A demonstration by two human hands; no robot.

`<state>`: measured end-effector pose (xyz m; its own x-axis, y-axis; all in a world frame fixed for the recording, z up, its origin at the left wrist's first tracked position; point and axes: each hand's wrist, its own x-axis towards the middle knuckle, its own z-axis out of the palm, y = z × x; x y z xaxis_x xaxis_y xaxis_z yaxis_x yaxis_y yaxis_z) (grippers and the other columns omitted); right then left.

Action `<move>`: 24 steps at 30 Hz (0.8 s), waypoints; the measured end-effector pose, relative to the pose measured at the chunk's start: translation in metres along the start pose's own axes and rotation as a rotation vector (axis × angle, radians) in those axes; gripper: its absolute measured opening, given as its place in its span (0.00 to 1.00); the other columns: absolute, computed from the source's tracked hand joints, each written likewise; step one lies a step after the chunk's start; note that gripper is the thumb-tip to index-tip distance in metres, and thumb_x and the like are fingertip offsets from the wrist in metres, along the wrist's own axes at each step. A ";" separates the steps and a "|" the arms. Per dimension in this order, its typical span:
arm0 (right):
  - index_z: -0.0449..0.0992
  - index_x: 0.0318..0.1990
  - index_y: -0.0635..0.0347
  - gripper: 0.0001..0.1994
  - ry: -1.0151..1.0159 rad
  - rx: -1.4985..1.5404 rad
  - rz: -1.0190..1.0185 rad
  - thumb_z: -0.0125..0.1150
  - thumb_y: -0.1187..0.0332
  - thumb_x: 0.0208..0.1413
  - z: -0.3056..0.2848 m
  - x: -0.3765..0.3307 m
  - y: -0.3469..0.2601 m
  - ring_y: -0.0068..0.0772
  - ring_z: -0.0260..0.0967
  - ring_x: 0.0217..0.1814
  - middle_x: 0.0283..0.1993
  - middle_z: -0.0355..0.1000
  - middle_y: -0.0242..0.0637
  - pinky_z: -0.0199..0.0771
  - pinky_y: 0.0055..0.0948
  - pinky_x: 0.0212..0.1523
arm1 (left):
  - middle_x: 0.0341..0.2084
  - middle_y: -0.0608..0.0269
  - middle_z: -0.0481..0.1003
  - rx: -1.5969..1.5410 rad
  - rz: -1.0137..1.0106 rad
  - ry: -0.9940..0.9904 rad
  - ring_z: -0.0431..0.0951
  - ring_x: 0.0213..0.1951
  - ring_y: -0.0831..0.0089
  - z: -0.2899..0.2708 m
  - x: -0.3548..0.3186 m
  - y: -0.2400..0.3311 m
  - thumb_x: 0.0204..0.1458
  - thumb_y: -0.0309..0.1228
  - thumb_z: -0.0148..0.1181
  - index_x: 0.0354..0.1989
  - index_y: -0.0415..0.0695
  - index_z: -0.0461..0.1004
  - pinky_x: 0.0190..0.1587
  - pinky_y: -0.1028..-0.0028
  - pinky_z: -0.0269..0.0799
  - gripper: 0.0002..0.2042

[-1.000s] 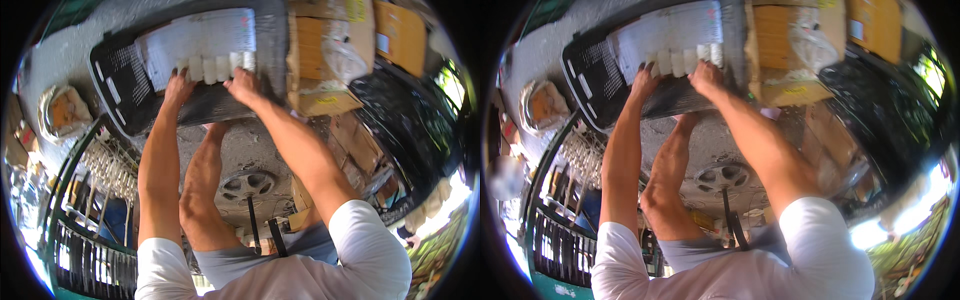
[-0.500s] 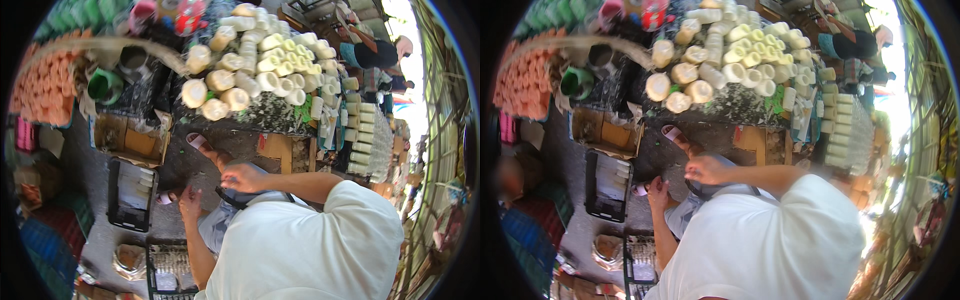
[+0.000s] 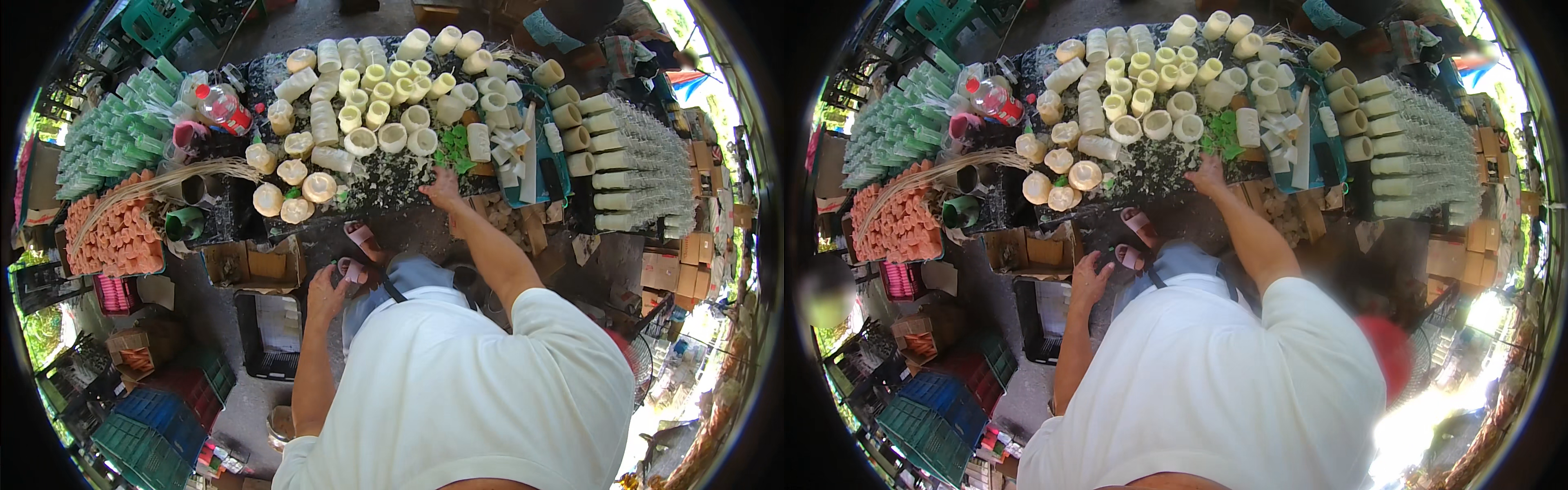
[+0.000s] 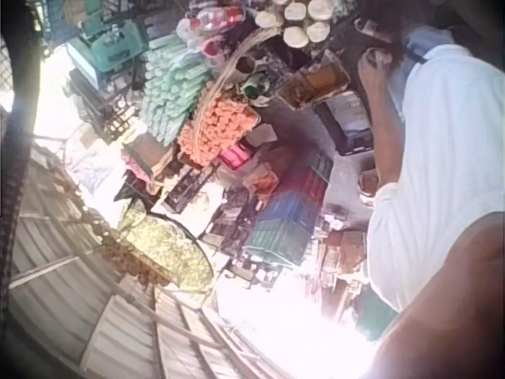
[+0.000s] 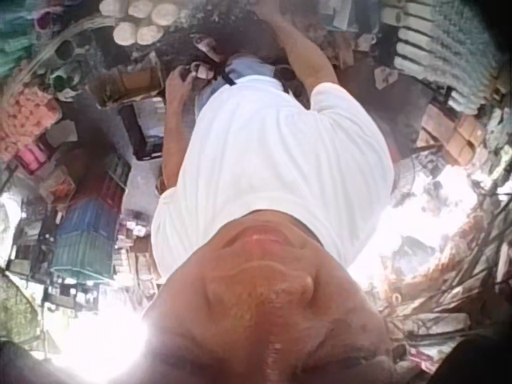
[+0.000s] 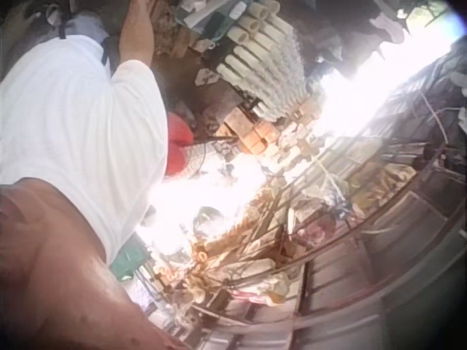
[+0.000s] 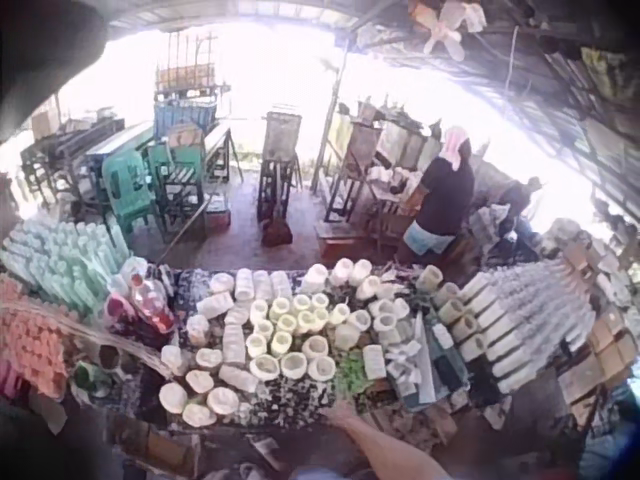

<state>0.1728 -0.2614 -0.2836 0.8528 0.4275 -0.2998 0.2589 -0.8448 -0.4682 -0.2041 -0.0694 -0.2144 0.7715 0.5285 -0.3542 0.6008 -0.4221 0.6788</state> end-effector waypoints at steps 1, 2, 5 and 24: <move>0.72 0.60 0.64 0.36 -0.061 0.136 -0.042 0.78 0.53 0.48 0.005 0.002 -0.002 0.53 0.68 0.62 0.52 0.73 0.52 0.69 0.45 0.63 | 0.50 0.43 0.79 0.007 0.023 -0.029 0.81 0.48 0.52 0.003 0.002 0.003 0.53 0.40 0.70 0.58 0.35 0.76 0.53 0.60 0.77 0.27; 0.73 0.60 0.63 0.34 -0.040 0.180 -0.078 0.78 0.54 0.48 0.006 0.000 -0.005 0.52 0.69 0.60 0.50 0.74 0.49 0.70 0.45 0.62 | 0.50 0.43 0.79 0.019 0.035 -0.059 0.81 0.47 0.52 0.006 -0.001 0.004 0.53 0.40 0.71 0.58 0.35 0.76 0.53 0.60 0.77 0.27; 0.75 0.58 0.61 0.31 0.006 0.273 -0.157 0.77 0.55 0.48 -0.001 0.006 -0.012 0.51 0.72 0.57 0.47 0.76 0.46 0.71 0.45 0.60 | 0.49 0.44 0.79 -0.008 0.025 -0.099 0.81 0.47 0.52 0.016 0.002 0.025 0.52 0.39 0.71 0.58 0.36 0.76 0.52 0.60 0.77 0.27; 0.70 0.58 0.61 0.26 0.203 -0.284 -0.250 0.67 0.66 0.52 -0.126 0.066 0.108 0.58 0.78 0.43 0.44 0.74 0.54 0.80 0.55 0.41 | 0.51 0.43 0.79 -0.042 0.026 -0.333 0.82 0.50 0.52 0.118 0.164 0.247 0.55 0.41 0.69 0.59 0.35 0.75 0.54 0.60 0.77 0.27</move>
<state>0.3145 -0.3648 -0.2496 0.8129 0.5820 -0.0231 0.5589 -0.7907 -0.2499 0.0957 -0.1735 -0.1805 0.8168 0.2448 -0.5223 0.5759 -0.3983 0.7139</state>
